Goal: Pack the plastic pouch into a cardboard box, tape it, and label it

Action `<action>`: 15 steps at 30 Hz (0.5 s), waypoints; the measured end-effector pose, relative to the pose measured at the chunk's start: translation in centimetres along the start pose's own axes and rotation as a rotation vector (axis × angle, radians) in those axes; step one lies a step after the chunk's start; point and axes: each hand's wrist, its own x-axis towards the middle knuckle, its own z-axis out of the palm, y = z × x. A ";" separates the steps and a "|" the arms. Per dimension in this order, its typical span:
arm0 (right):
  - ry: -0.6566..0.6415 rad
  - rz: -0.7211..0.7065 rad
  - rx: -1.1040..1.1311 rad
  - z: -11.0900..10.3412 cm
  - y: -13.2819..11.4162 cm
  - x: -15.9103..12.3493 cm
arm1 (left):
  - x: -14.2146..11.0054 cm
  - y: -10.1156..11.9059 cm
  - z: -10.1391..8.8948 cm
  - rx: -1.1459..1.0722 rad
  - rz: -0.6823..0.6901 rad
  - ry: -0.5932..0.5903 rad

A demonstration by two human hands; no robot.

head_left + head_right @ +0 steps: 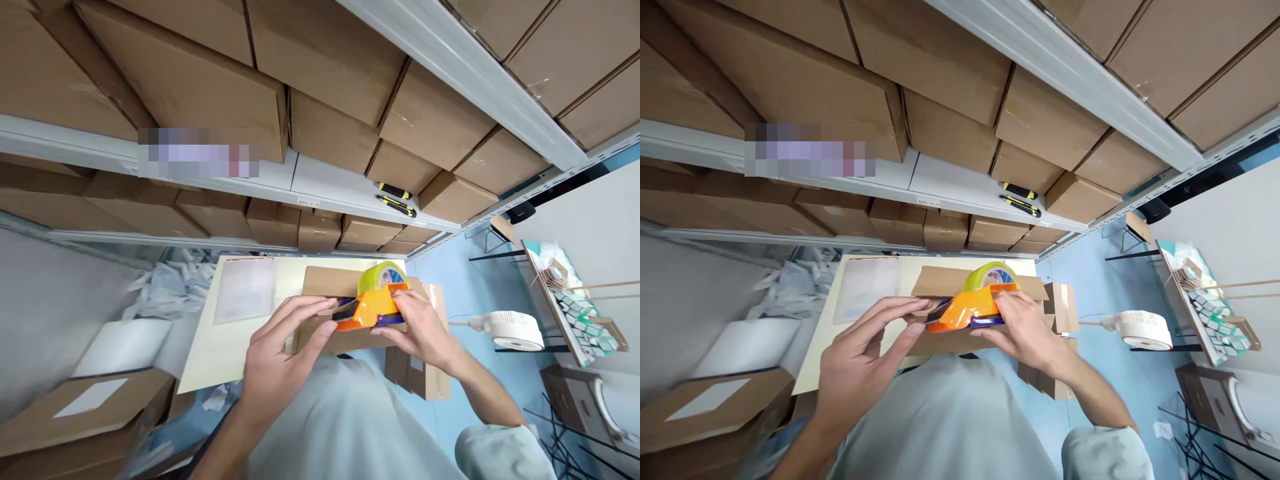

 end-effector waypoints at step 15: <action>0.018 -0.106 -0.054 0.1 -1.6 -0.7 | 0.5 1.3 -2.3 0.052 0.232 -0.114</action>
